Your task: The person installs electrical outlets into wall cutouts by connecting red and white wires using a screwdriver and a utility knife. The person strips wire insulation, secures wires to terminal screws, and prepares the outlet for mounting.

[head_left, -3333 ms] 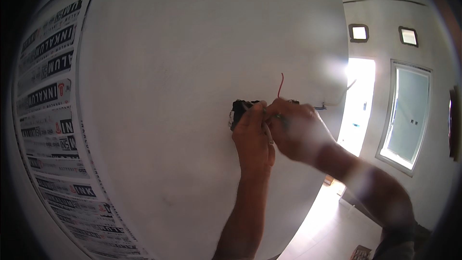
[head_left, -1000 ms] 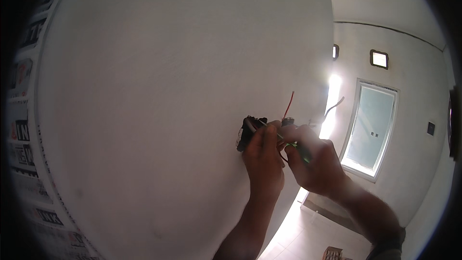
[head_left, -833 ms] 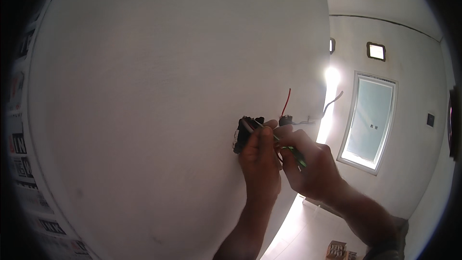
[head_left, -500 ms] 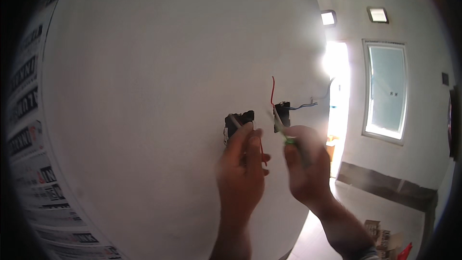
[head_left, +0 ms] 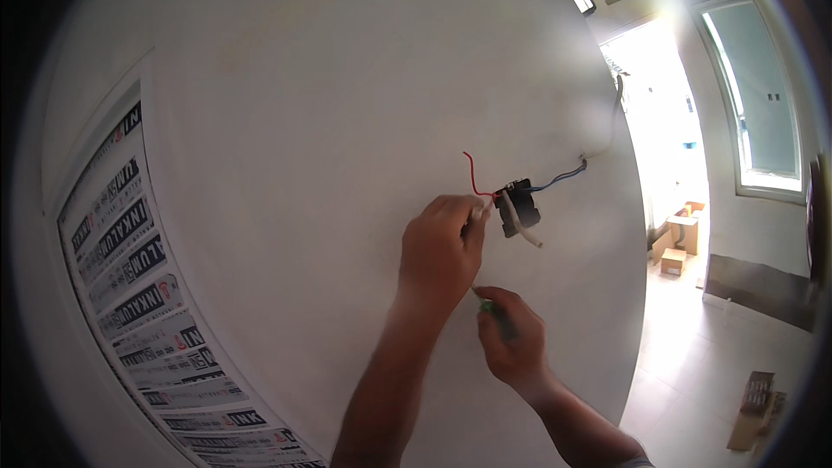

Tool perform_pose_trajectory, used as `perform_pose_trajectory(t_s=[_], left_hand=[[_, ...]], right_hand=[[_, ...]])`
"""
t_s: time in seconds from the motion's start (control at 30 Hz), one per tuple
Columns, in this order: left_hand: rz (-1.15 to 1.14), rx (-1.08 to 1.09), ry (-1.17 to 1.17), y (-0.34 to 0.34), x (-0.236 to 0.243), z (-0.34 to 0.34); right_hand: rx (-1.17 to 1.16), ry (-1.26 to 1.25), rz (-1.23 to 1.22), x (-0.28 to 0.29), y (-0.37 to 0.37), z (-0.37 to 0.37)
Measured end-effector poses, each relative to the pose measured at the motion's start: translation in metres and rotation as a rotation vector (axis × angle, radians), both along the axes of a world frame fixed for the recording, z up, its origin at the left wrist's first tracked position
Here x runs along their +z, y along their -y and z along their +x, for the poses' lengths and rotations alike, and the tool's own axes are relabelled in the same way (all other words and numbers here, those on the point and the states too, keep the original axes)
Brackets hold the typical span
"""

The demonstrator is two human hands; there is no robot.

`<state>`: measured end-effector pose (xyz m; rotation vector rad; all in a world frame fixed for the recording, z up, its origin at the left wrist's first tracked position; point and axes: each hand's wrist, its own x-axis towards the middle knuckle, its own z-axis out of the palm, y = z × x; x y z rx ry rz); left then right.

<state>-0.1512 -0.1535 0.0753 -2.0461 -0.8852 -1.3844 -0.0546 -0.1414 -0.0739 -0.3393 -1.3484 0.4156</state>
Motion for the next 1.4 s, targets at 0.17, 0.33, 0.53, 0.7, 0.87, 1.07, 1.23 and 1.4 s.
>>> perform_pose_trajectory(t_s=[0.17, 0.33, 0.53, 0.7, 0.87, 1.07, 1.23, 1.4], left_hand=[[-0.079, -0.068, 0.371, 0.045, -0.038, -0.031], [-0.465, 0.016, 0.536, 0.035, -0.044, -0.032], [-0.484, -0.019, 0.499, 0.024, -0.035, -0.030], [-0.418, -0.001, 0.500, 0.019, -0.041, -0.034], [-0.398, 0.021, 0.493, 0.022, -0.037, -0.030], [-0.278, 0.146, 0.343, 0.022, -0.025, -0.031], [-0.297, 0.059, 0.413, 0.017, -0.029, -0.034], [-0.278, 0.056, 0.417, 0.017, -0.029, -0.030]], right_hand=[[-0.052, -0.081, 0.213, 0.028, -0.011, -0.029], [-0.098, -0.105, 0.266, 0.033, -0.025, -0.035], [-0.136, -0.127, 0.296, 0.033, -0.024, -0.037], [-0.110, -0.133, 0.283, 0.033, -0.024, -0.039], [-0.123, -0.121, 0.274, 0.038, -0.021, -0.040], [-0.225, -0.126, 0.257, 0.039, -0.014, -0.057], [0.369, -0.356, -0.101, 0.041, -0.007, -0.059], [0.488, -0.401, -0.237, 0.042, -0.004, -0.063]])
